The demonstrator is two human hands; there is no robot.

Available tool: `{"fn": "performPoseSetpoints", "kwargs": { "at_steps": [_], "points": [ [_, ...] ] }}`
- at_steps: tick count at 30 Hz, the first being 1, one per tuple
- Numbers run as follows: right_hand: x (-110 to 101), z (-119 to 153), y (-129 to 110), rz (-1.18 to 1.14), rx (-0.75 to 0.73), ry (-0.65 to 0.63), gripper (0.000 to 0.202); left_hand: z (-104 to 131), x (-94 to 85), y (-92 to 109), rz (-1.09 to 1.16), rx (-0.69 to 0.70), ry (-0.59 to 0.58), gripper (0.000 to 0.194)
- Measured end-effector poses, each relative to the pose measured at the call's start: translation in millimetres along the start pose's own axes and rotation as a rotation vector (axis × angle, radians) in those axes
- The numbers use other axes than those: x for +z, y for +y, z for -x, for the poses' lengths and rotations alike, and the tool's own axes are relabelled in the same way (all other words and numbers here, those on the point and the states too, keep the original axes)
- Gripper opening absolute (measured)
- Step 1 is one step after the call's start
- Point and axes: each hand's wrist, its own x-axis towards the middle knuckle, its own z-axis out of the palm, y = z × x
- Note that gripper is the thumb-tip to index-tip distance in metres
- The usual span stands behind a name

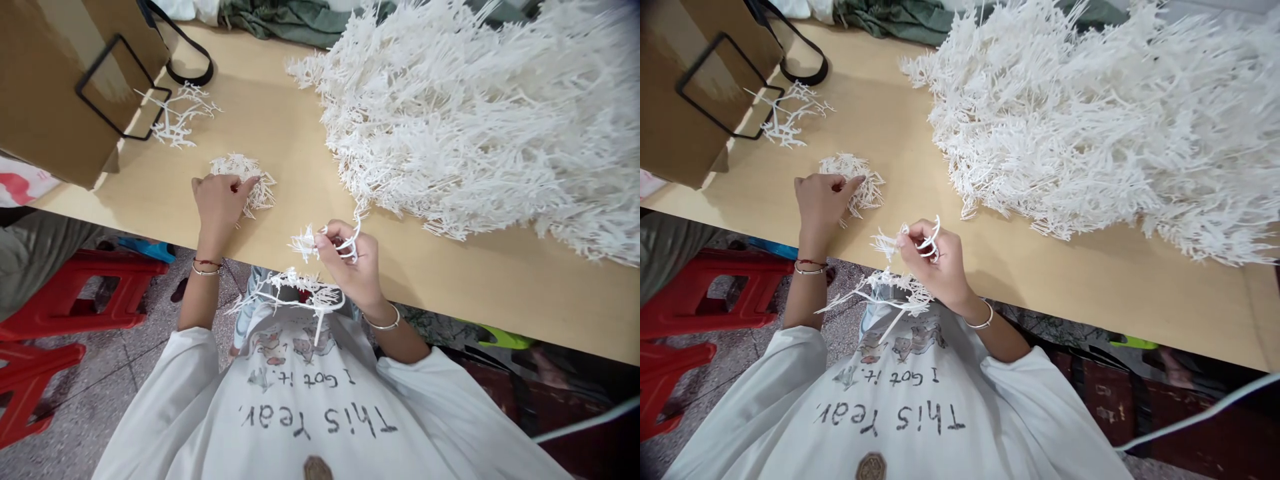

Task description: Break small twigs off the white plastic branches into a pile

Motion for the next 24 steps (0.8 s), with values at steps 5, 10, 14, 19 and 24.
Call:
{"fn": "performPoseSetpoints", "kwargs": {
  "at_steps": [5,10,14,19,24],
  "points": [
    [0.3,-2.7,-1.1,-0.008,0.017,-0.011,0.025,4.3,0.7,-1.2,-0.015,-0.066,0.088,0.048],
    [0.3,-3.6,-2.0,0.013,-0.012,-0.056,0.03,2.7,1.3,-7.1,-0.045,-0.05,0.055,0.032],
    [0.6,-3.6,-1.9,-0.019,-0.045,-0.074,0.031,8.9,-7.7,3.1,0.043,-0.022,0.199,0.03],
    [0.2,-5.4,-2.8,-0.005,-0.075,-0.121,0.03,55.8,-32.2,41.9,0.717,0.196,-0.061,0.043],
    [-0.5,-6.0,-0.5,0.018,-0.099,-0.154,0.026,91.7,-35.6,60.0,1.02,0.227,-0.439,0.042]
  ]
}}
